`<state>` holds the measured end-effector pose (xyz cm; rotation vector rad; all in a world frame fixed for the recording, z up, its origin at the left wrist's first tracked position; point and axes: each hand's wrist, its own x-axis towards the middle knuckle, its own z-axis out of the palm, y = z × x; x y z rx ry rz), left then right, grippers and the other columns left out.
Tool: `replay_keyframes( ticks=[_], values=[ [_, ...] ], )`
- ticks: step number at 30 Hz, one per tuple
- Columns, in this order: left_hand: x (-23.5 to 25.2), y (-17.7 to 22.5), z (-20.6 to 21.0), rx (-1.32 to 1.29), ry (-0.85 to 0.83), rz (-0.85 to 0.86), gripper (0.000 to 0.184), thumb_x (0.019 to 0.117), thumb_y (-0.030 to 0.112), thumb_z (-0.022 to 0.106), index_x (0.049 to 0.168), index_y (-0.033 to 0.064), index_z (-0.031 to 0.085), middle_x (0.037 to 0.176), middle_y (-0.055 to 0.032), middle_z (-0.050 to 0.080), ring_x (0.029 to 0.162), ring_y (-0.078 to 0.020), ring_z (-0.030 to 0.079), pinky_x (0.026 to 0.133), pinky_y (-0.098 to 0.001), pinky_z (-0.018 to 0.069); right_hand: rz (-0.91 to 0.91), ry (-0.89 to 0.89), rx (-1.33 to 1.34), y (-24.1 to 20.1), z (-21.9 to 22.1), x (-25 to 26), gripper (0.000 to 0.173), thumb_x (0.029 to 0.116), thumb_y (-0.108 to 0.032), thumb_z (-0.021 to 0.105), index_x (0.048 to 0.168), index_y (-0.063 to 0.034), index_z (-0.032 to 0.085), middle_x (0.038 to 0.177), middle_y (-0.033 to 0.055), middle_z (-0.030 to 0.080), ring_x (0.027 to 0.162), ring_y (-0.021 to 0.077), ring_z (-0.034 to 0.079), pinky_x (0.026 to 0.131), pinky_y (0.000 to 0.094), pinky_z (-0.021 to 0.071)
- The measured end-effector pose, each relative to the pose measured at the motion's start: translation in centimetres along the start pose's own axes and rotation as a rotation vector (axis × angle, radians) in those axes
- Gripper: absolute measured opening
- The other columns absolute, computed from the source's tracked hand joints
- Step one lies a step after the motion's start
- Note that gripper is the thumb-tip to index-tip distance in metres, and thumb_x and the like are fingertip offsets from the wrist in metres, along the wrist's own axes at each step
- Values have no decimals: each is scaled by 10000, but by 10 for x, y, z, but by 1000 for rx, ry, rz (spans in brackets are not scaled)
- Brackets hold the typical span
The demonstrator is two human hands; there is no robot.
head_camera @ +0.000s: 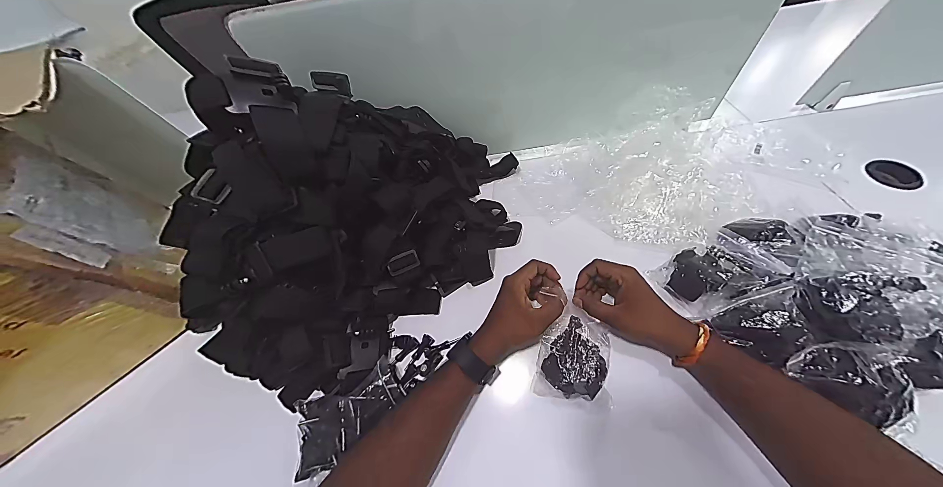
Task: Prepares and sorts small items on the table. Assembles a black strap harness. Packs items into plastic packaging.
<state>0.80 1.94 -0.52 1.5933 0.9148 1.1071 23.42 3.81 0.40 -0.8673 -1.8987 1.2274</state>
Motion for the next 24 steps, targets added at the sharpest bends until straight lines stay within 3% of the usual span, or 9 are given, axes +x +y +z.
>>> replay_keyframes(
  ticks=[5,9,12,15,19,22,24],
  values=[
    [0,2,2,16,34,-50,242,873,32,712,1092,-13,620,893,-56,713,771,-104,692,712,-265,591,-38,33,6,2,4,-1,149,938,-135,698,1038,-42,638,895,20,676,780,77,648,711,237,555],
    [3,1,0,-2,233,-59,177,870,20,703,1030,-11,635,866,-54,687,741,-105,660,675,-259,567,-11,42,35,4,-2,2,314,945,-161,704,1203,-30,582,1100,70,676,882,125,670,751,274,580],
    [5,4,-2,-63,265,-99,199,897,9,672,1081,-34,606,892,-76,690,735,-129,679,662,-274,589,21,64,79,5,-3,3,396,935,-105,693,1279,-22,515,1129,79,669,870,134,679,737,276,589],
    [5,4,-3,-39,194,-106,273,868,17,700,1115,-39,599,872,-60,690,730,-119,674,660,-267,583,39,108,93,3,-1,4,438,894,-1,672,1296,-23,497,1143,86,663,891,162,693,744,293,607],
    [5,5,-12,41,-27,-136,221,842,6,690,1053,-7,629,816,2,652,681,-48,604,629,-206,521,14,127,104,6,0,4,458,865,29,691,1283,-25,512,1163,93,658,871,168,688,726,296,603],
    [8,7,-19,57,-170,-185,235,865,30,661,1095,-4,627,788,15,630,631,-37,563,586,-198,484,23,82,131,6,-1,4,469,862,32,699,1286,-26,508,1130,90,673,877,168,693,741,299,602],
    [9,8,-21,55,-208,-207,216,913,95,680,1103,-3,644,789,7,651,650,-49,594,617,-217,516,49,24,164,2,-1,4,507,872,34,713,1319,-30,484,1056,79,692,846,161,698,739,291,603]
  ],
)
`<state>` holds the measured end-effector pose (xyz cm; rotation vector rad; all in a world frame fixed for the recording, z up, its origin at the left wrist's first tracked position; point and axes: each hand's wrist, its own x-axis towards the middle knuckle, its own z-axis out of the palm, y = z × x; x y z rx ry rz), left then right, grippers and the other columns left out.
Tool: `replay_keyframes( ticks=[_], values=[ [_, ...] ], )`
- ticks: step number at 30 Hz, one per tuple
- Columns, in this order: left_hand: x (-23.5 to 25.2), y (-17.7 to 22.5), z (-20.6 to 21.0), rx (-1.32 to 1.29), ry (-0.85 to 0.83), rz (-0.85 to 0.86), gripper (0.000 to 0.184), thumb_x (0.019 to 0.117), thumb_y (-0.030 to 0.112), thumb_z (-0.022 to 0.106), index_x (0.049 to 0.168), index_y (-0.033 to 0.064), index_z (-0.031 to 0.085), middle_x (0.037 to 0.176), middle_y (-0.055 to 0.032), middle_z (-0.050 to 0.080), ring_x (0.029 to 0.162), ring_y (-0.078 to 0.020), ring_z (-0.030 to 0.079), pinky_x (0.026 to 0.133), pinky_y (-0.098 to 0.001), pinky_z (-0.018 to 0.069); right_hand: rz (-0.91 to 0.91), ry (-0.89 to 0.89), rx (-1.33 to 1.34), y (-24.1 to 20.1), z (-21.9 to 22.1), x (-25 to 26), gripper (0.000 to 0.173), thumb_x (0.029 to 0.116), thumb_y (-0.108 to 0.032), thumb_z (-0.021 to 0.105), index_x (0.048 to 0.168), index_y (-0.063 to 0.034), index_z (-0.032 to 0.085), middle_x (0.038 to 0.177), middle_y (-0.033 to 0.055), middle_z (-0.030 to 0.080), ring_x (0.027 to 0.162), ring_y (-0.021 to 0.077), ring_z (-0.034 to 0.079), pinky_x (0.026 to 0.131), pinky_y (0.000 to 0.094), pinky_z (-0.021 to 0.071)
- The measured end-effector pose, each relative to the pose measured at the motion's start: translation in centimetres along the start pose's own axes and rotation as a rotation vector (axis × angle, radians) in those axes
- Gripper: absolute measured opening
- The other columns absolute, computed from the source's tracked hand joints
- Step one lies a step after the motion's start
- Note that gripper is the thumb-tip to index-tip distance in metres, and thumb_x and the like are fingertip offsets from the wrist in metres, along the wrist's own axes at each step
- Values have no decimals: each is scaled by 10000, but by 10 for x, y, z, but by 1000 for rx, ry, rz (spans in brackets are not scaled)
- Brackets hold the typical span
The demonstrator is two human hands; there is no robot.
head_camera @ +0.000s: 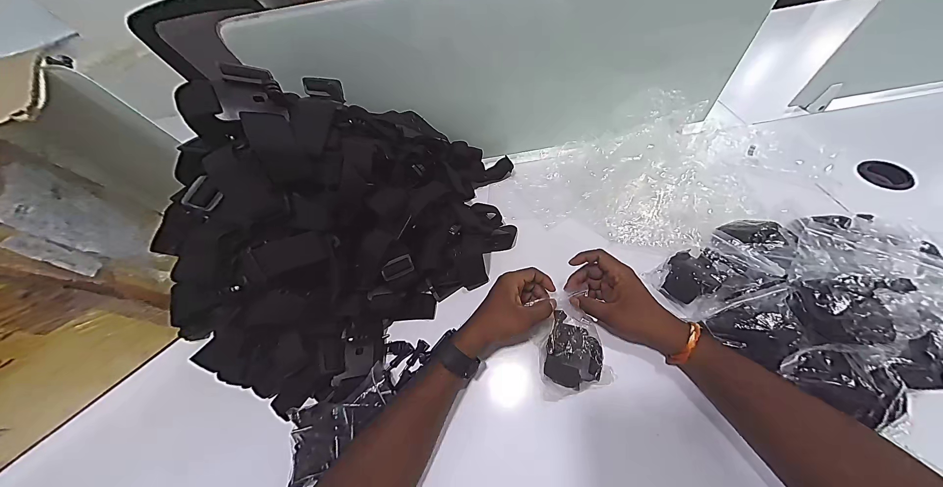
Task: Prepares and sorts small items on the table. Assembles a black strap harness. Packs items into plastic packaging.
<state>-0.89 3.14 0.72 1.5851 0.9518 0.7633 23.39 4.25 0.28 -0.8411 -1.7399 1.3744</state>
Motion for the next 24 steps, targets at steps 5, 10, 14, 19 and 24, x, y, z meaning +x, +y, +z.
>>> replay_keyframes(
  ticks=[5,10,14,19,24],
  values=[
    [-2,-1,-1,-3,-54,36,127,915,118,705,986,16,677,766,19,641,650,-32,582,616,-207,503,23,-38,91,-10,19,-6,546,872,46,743,1335,-22,462,1056,82,675,811,157,705,735,293,625],
    [-3,0,-2,-53,-29,31,82,909,57,703,969,6,680,752,16,650,635,-34,590,601,-204,511,-2,29,-7,-5,18,-6,522,876,-10,746,1330,-19,489,1088,88,669,839,175,705,733,311,629],
    [-1,0,2,-87,127,9,89,907,47,705,978,6,672,736,10,648,611,-47,587,588,-210,510,28,27,-15,-4,7,-1,475,908,-20,699,1328,-14,477,956,67,682,742,140,683,680,275,600],
    [-2,2,2,-144,177,16,97,911,24,705,992,-5,659,768,-12,679,640,-66,631,618,-229,550,14,77,-11,-5,9,-2,414,906,2,695,1276,-14,511,899,60,707,700,138,684,647,264,590],
    [-2,7,-2,-206,149,-62,153,881,-3,734,1005,-9,645,760,-18,689,647,-87,656,647,-255,578,24,120,30,-3,8,-1,365,908,7,702,1231,-1,533,875,70,721,667,152,687,639,283,595]
  ],
)
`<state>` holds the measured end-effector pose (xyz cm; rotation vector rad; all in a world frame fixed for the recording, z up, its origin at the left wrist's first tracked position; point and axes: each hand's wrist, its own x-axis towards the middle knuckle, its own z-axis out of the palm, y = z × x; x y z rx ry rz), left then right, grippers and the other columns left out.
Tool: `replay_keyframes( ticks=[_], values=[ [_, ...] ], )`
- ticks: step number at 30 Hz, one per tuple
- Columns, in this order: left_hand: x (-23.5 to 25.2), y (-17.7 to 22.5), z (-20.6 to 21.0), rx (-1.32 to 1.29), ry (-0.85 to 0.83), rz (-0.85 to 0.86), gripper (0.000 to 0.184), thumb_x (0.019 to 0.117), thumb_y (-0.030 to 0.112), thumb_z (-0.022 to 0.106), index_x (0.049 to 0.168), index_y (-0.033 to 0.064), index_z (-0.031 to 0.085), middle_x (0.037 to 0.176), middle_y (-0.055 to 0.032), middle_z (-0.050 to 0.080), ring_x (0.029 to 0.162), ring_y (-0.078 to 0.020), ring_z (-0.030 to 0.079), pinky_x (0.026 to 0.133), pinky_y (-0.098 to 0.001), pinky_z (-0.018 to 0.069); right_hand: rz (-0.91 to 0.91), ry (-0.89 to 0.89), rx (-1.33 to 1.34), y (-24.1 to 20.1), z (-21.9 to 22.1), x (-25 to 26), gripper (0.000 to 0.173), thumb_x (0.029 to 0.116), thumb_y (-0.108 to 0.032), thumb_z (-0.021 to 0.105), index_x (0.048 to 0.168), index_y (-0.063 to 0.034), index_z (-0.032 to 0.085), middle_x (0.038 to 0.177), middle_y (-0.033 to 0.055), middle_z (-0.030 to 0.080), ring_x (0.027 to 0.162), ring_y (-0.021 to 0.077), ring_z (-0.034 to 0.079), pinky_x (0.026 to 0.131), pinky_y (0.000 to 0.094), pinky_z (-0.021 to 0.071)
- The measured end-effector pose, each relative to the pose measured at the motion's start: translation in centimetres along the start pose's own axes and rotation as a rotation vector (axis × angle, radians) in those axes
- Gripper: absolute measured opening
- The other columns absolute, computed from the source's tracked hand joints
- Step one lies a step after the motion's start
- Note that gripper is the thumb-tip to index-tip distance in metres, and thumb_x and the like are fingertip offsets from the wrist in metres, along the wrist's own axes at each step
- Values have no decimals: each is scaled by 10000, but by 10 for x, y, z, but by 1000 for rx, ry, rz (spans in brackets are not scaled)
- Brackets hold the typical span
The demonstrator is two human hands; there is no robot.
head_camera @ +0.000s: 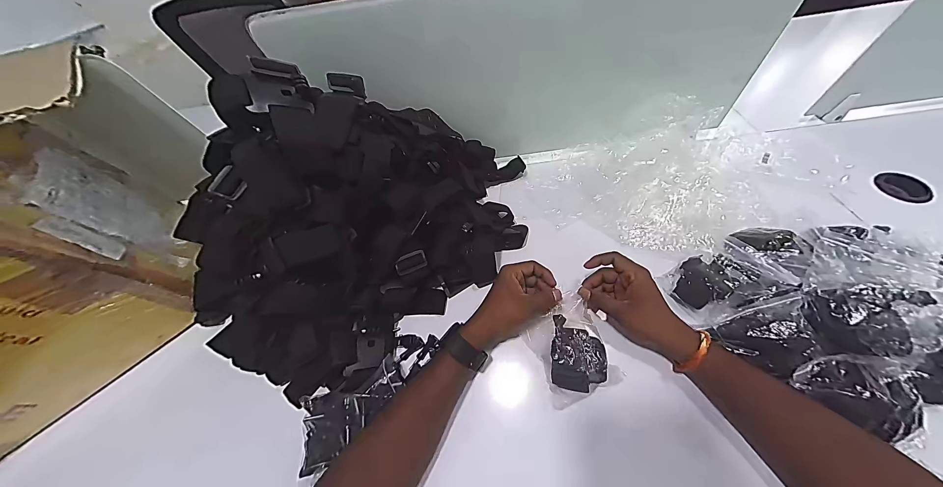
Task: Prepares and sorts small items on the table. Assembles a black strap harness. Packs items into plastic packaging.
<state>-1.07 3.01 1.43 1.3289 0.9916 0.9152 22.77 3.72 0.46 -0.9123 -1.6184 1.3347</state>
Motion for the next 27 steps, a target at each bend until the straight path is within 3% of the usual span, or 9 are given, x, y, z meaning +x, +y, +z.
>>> replay_keyframes(
  ticks=[9,21,27],
  values=[
    [0,-1,-4,-61,-108,-21,172,850,-37,729,987,10,638,741,-3,692,657,-90,673,664,-263,587,-18,-46,47,2,0,-1,259,905,-18,727,1128,-14,596,920,60,721,755,145,708,693,286,613],
    [0,-6,2,-9,-83,51,164,843,-32,749,969,-1,648,784,-26,718,677,-92,693,673,-262,601,-115,4,-16,4,8,-3,125,877,-9,716,957,-42,625,812,21,679,670,89,638,624,241,551],
    [1,-10,5,70,-63,76,125,867,17,731,957,10,645,779,-12,688,644,-69,645,632,-237,564,-86,-58,-87,5,7,-3,149,926,-65,675,1058,-36,613,889,22,668,759,82,653,693,232,565]
  ],
)
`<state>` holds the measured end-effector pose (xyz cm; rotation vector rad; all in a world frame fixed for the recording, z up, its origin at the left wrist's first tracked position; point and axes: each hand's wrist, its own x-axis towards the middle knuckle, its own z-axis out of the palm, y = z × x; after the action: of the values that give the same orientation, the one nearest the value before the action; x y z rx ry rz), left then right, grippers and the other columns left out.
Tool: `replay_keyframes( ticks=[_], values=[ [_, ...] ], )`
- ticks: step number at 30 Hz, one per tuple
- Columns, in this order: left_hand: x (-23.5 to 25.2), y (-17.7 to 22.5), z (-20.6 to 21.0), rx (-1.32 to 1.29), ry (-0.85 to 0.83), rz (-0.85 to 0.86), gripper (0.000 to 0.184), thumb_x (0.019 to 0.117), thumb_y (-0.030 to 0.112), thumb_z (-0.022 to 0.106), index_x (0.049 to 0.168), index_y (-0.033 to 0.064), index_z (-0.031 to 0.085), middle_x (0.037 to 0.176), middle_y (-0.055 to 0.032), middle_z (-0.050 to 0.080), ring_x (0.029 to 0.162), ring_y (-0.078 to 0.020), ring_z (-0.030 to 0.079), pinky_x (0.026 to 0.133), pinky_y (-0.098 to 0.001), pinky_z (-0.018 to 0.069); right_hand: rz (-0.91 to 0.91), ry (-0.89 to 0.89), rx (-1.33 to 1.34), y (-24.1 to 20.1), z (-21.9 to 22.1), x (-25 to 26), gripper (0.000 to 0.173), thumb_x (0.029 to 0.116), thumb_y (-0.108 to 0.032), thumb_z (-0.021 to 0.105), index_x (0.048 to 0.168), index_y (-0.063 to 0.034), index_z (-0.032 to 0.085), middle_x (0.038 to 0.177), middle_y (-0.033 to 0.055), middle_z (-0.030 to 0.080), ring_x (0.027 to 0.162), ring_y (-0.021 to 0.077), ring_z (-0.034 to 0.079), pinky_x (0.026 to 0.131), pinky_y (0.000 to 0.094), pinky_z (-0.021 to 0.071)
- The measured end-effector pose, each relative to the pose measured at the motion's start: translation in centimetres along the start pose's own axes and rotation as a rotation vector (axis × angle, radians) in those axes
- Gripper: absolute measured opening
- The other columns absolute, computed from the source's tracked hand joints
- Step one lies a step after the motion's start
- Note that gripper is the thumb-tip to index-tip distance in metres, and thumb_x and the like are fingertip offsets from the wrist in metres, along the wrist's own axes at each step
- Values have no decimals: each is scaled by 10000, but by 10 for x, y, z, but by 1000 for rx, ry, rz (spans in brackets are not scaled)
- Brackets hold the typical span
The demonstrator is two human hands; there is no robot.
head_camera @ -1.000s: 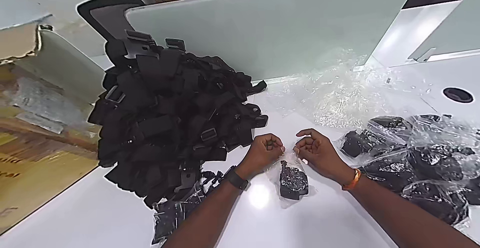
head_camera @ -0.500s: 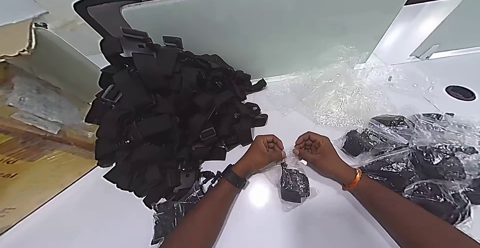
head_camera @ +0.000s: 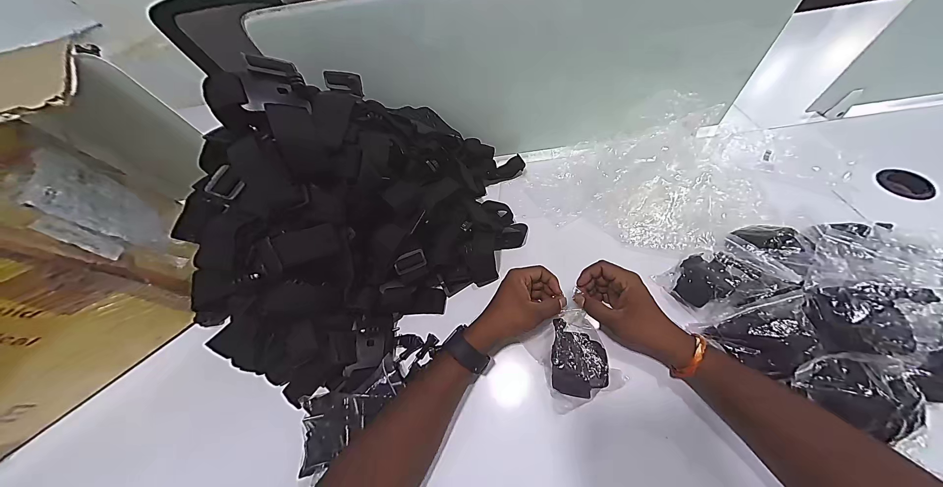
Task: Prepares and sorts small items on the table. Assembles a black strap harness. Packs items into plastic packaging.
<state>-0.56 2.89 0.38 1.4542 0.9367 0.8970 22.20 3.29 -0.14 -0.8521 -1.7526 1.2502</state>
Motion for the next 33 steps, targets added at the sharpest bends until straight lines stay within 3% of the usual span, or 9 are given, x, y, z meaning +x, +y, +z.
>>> replay_keyframes(
  ticks=[9,17,27,33],
  values=[
    [-2,0,1,49,-27,22,149,885,63,744,990,-7,665,823,-25,698,691,-69,662,662,-236,575,-16,-15,-13,4,0,-1,148,918,-56,684,1052,-34,627,853,16,664,732,82,643,667,236,558],
    [-1,-1,3,64,16,3,139,872,40,752,968,0,661,795,-21,699,667,-68,659,649,-233,572,-6,-21,-45,3,-2,0,174,934,-97,683,1084,-31,624,928,36,674,787,91,660,706,239,568],
    [-4,2,6,60,-6,3,109,870,28,740,939,8,658,769,-4,683,634,-48,631,610,-217,548,-19,-45,-33,2,-1,1,117,922,-73,673,1024,-47,624,822,-3,640,692,61,604,627,218,514],
    [-2,0,5,62,30,5,114,878,31,751,953,0,671,776,-17,696,655,-70,650,645,-239,566,-27,-49,-12,5,-2,1,171,930,-93,686,1078,-32,624,893,26,658,745,79,632,675,233,545]
  ],
)
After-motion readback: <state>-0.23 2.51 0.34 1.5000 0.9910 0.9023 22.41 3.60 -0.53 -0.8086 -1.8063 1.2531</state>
